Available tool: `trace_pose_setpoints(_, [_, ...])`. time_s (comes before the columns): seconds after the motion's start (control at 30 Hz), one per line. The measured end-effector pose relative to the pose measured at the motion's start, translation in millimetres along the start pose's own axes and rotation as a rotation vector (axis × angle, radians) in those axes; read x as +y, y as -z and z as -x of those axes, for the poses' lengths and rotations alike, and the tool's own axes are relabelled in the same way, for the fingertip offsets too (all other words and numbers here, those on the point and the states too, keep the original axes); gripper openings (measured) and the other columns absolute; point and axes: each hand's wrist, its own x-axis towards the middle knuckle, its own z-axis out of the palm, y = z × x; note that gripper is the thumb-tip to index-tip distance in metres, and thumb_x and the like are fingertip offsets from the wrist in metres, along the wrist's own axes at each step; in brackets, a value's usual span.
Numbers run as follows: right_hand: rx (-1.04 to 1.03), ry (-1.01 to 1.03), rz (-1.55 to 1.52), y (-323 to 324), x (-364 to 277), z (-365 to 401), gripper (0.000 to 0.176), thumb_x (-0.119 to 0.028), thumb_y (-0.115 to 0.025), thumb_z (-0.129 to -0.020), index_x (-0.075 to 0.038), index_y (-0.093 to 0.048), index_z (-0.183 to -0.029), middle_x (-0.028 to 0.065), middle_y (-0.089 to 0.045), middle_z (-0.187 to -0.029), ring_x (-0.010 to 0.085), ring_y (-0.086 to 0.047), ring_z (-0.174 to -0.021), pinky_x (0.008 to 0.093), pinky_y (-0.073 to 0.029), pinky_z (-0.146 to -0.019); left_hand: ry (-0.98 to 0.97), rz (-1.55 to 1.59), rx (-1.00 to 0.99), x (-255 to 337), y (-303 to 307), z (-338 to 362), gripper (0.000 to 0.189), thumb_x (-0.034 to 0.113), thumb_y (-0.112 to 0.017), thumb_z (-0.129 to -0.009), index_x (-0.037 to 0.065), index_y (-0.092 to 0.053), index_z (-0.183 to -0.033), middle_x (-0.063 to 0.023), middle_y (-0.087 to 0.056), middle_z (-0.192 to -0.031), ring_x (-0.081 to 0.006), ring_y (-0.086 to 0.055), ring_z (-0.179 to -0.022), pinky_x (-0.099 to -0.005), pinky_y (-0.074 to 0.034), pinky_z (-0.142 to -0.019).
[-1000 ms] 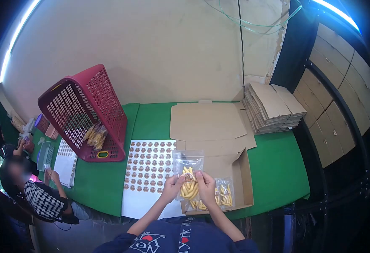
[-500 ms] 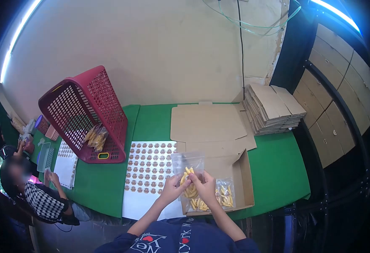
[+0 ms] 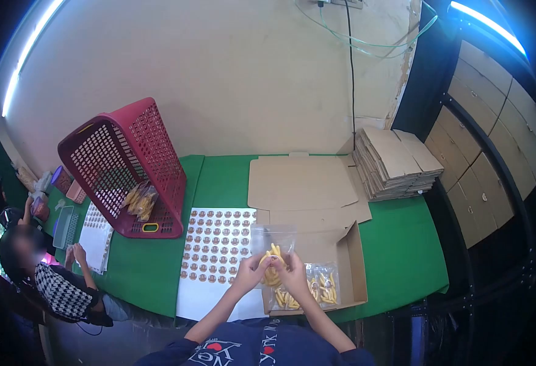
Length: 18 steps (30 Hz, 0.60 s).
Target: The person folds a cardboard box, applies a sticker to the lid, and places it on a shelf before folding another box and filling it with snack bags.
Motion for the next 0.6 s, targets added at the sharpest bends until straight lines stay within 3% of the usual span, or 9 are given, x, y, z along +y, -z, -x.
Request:
trace_pose_setpoints(0.07, [-0.069, 0.054, 0.118, -1, 3, 1, 0.027, -0.014, -0.059, -0.083, 0.003, -0.049, -0.102, 0.0076, -0.058, -0.092, 0.0116, -0.055, -0.086, 0.0252, -0.045, -0.075, -0.003, -0.036, 0.044, -3, 0, -3, 0.033, 0.031, -0.058, -0.083, -0.001, -0.063, -0.087, -0.0028, -0.054, -0.055, -0.0052, -0.042, -0.049, -0.0242, -0.036, -0.044])
trace_pose_setpoints(0.17, [-0.108, -0.054, 0.019, -3, -5, 1, 0.021, -0.01, -0.057, -0.084, 0.001, -0.05, -0.101, 0.0053, -0.057, -0.095, 0.0097, -0.052, -0.089, 0.0237, -0.042, -0.077, 0.094, -0.106, 0.016, 0, 5, -3, 0.034, 0.031, -0.056, -0.084, -0.002, -0.063, -0.085, -0.0039, -0.057, -0.057, -0.0049, -0.047, -0.052, -0.0232, -0.038, -0.046])
trace_pose_setpoints(0.37, [-0.125, -0.114, -0.024, 0, 9, 0, 0.025, -0.011, -0.056, -0.085, 0.001, -0.049, -0.106, 0.0057, -0.056, -0.098, 0.01, -0.052, -0.09, 0.0238, -0.042, -0.078, 0.033, 0.064, 0.107, 1, -3, 2, 0.038, 0.033, -0.051, -0.087, -0.002, -0.062, -0.078, -0.0025, -0.054, -0.053, -0.0042, -0.045, -0.051, -0.0234, -0.037, -0.045])
trace_pose_setpoints(0.47, [-0.13, -0.117, -0.06, 3, 17, 3, 0.027, -0.011, -0.056, -0.085, 0.001, -0.048, -0.108, 0.006, -0.055, -0.1, 0.0101, -0.052, -0.09, 0.0242, -0.042, -0.078, 0.133, -0.006, 0.054, -15, 4, 1, 0.033, 0.027, -0.049, -0.089, -0.002, -0.062, -0.082, 0.001, -0.058, -0.064, -0.0023, -0.05, -0.063, -0.0191, -0.041, -0.055])
trace_pose_setpoints(0.57, [-0.098, -0.152, -0.078, 5, 6, 5, 0.027, -0.012, -0.057, -0.084, 0.001, -0.049, -0.106, 0.0051, -0.056, -0.096, 0.0101, -0.053, -0.088, 0.0247, -0.042, -0.078, 0.155, -0.012, -0.03, -13, 7, -3, 0.036, 0.032, -0.051, -0.087, -0.001, -0.062, -0.08, -0.0004, -0.054, -0.057, -0.004, -0.047, -0.054, -0.0219, -0.039, -0.047])
trace_pose_setpoints(0.6, [-0.11, -0.143, -0.041, 6, 7, 5, 0.026, -0.012, -0.058, -0.083, 0.001, -0.051, -0.104, 0.0046, -0.057, -0.095, 0.0101, -0.053, -0.088, 0.0248, -0.042, -0.078, 0.121, -0.001, -0.009, -10, 9, -5, 0.034, 0.031, -0.052, -0.087, -0.001, -0.061, -0.082, -0.0009, -0.055, -0.061, -0.0043, -0.049, -0.056, -0.0215, -0.04, -0.05])
